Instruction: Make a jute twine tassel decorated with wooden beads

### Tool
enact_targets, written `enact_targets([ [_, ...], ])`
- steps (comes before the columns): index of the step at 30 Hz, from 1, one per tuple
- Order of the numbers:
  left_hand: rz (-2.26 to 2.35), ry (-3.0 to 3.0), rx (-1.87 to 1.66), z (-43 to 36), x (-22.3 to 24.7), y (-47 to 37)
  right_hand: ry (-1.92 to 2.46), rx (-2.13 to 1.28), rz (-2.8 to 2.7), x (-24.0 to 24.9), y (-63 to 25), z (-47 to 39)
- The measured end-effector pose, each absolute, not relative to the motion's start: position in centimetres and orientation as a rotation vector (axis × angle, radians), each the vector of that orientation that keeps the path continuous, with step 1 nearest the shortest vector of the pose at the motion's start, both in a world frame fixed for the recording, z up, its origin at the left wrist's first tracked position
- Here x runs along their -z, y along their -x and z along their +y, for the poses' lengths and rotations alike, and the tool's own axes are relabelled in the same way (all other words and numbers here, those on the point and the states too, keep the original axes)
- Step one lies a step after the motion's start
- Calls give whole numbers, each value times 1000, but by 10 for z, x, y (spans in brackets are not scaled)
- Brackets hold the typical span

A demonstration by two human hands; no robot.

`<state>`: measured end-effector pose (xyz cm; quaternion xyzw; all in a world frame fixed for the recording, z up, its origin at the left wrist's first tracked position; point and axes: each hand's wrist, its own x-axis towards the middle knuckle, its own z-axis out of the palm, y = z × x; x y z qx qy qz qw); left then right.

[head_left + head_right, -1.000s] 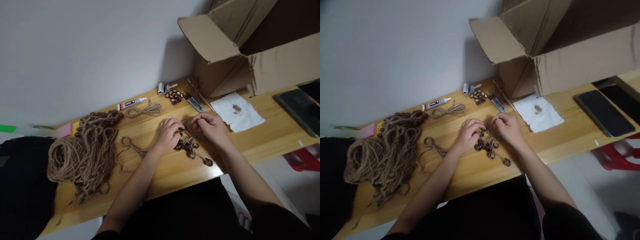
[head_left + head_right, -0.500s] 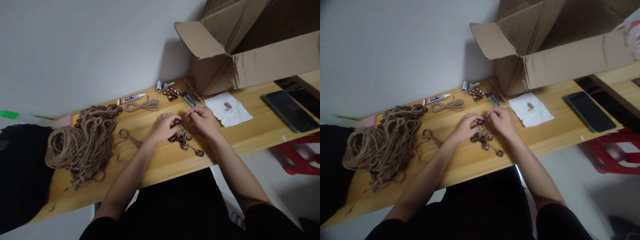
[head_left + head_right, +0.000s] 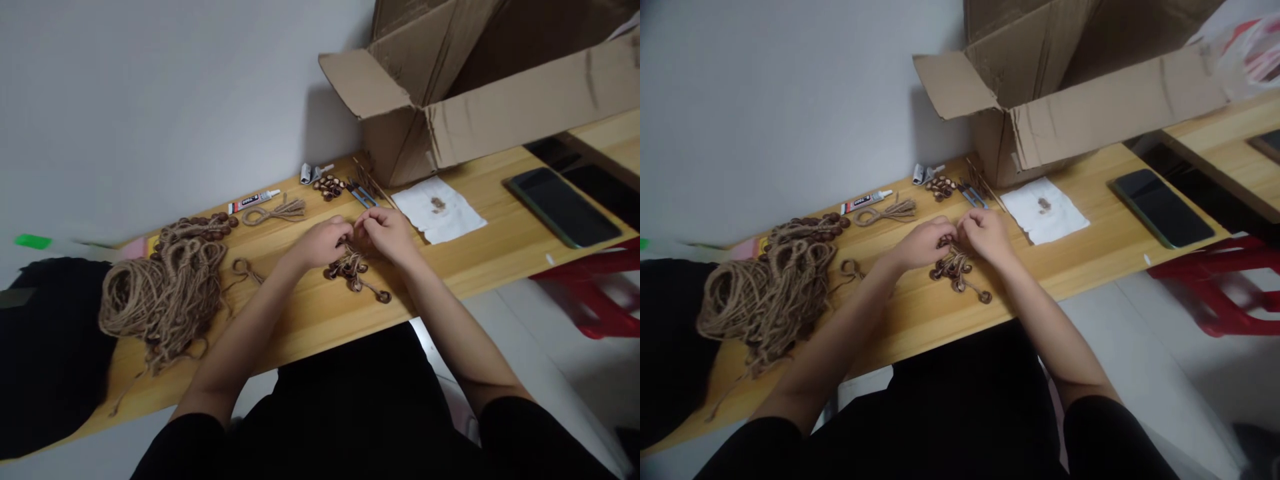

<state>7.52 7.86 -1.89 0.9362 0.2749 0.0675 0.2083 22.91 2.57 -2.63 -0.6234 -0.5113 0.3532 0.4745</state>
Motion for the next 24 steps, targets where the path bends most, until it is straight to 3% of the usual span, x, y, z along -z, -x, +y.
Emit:
enact_targets([
  [16,634,-2633,8,99,0,-80,1556,-869,-1302,30,-231,25],
  [24,634,-2241,-50,111,2,-69,1573,-1110,-1378,39,-229,25],
])
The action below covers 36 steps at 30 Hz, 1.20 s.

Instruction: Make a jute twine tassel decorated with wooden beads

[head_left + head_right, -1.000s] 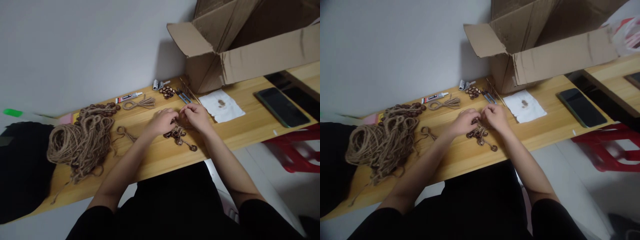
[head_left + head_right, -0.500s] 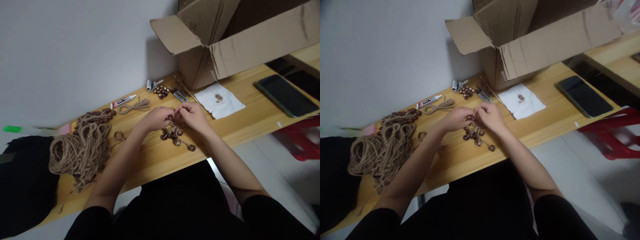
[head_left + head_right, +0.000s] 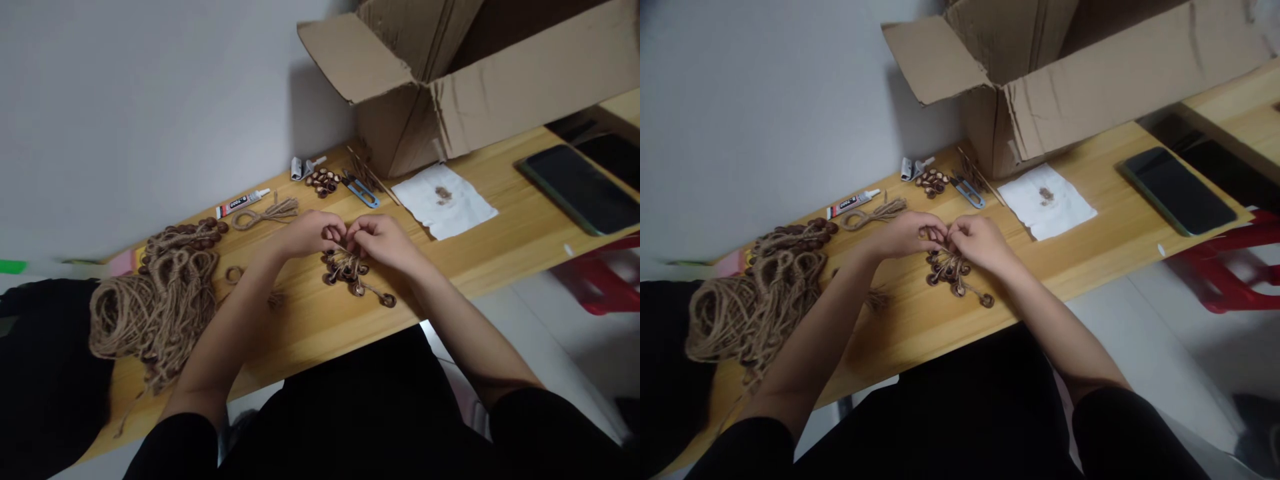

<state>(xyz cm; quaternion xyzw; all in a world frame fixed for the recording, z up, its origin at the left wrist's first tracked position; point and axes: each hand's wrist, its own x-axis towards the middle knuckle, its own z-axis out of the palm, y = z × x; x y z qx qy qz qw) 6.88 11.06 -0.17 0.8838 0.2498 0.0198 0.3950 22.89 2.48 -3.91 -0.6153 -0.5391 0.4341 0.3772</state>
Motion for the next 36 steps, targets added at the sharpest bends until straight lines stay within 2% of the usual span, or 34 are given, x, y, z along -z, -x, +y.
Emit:
enact_targets([
  [15,817,-2492,-154,77,-17,-72,1617,-962,-1511,36,-227,23],
  [27,1000,-2281,-123,58,2,-45,1581,-942,-1455,33,-225,22],
  [36,1195,-2305,-362,37,4,-25,1580,-912,-1481,33,-226,21],
])
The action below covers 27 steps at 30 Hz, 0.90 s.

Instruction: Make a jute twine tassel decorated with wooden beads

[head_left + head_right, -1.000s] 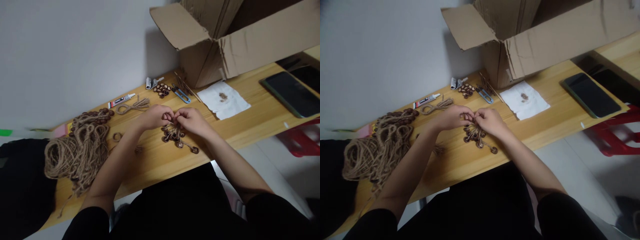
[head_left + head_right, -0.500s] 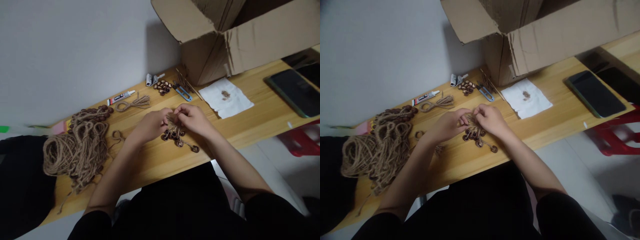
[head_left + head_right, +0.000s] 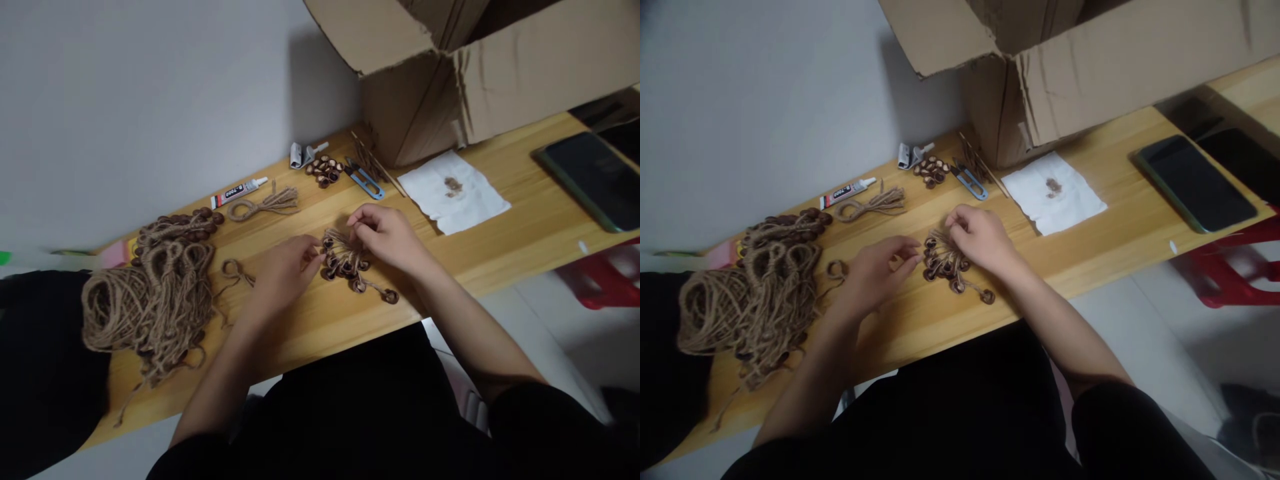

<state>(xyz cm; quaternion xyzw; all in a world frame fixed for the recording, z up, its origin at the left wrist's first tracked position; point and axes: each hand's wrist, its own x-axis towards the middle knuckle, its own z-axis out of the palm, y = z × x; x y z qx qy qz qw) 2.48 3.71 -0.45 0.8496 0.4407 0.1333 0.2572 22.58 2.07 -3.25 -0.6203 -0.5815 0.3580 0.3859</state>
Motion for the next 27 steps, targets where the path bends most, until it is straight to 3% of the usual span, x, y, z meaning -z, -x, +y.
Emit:
enact_targets([
  [10,1164,-2090,-512,27,36,-29,1588,-902,-1498,31,-226,20],
  [19,1230,-1949,-576,26,37,-37,1580,-911,-1466,32,-226,21],
  [27,1242,-2170,-658,27,38,-33,1630,-874,-1410,31,-229,21],
])
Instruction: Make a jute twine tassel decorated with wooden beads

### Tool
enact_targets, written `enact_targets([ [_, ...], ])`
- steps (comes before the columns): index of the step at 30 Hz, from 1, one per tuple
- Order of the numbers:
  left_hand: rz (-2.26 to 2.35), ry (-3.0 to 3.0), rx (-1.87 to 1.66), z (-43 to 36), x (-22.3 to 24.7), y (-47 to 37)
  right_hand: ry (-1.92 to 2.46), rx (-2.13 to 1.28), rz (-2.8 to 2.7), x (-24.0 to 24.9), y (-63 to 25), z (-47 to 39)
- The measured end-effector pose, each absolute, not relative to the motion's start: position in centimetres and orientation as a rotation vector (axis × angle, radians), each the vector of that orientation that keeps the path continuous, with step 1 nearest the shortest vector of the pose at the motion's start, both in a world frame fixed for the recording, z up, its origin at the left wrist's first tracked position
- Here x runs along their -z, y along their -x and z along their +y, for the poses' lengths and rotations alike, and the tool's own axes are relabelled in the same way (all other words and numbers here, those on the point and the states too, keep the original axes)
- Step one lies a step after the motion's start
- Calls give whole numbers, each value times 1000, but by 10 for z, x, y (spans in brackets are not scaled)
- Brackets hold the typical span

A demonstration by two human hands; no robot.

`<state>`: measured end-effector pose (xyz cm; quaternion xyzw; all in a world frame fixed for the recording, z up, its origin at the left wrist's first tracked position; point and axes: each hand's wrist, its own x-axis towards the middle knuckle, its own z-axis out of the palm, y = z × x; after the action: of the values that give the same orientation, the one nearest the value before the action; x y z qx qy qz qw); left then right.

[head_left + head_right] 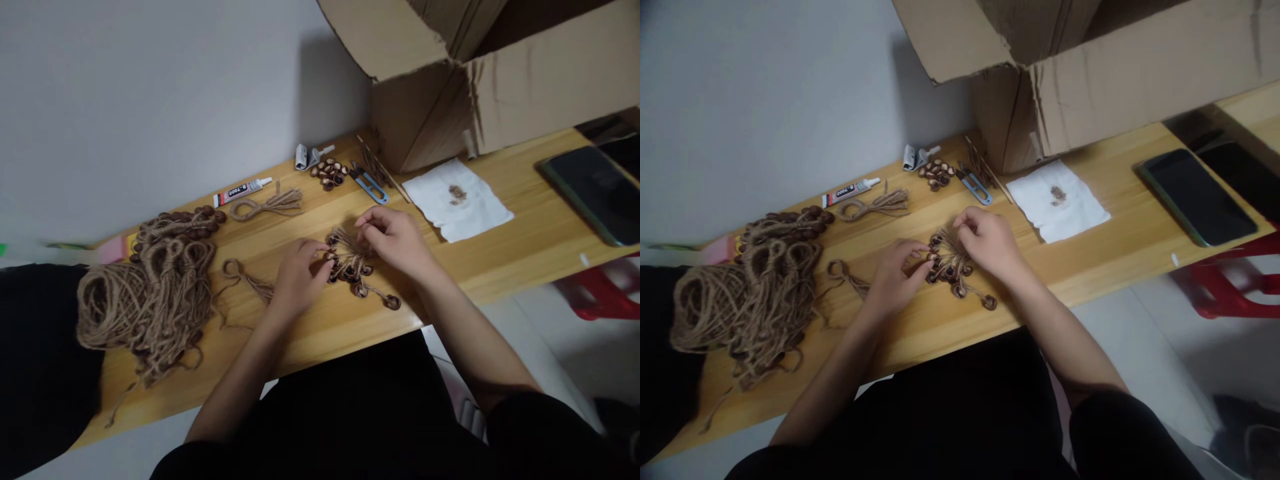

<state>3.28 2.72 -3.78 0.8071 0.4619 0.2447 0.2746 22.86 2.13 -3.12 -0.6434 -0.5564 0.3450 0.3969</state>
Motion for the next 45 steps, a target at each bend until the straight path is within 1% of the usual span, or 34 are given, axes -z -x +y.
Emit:
enact_targets([
  [4,1161,-2383,-667,27,34,-36,1669,-859,-1341,32,-232,23],
  [9,1024,-2555,-428,25,31,-46,1662,-848,-1317,34,-234,23],
  [14,1083,-2611,-357,21,30,-49,1676,-887,-1308,32,-233,23],
  [23,1169,-2687,-373,18,29,-48,1649,-875,-1325,33,-234,22],
  [35,1412,-2535,-391,-4,24,-17,1621,-907,-1292,37,-234,23],
  [45,1497,-2412,-436,-23,30,-8,1571,-894,-1268,41,-232,26],
])
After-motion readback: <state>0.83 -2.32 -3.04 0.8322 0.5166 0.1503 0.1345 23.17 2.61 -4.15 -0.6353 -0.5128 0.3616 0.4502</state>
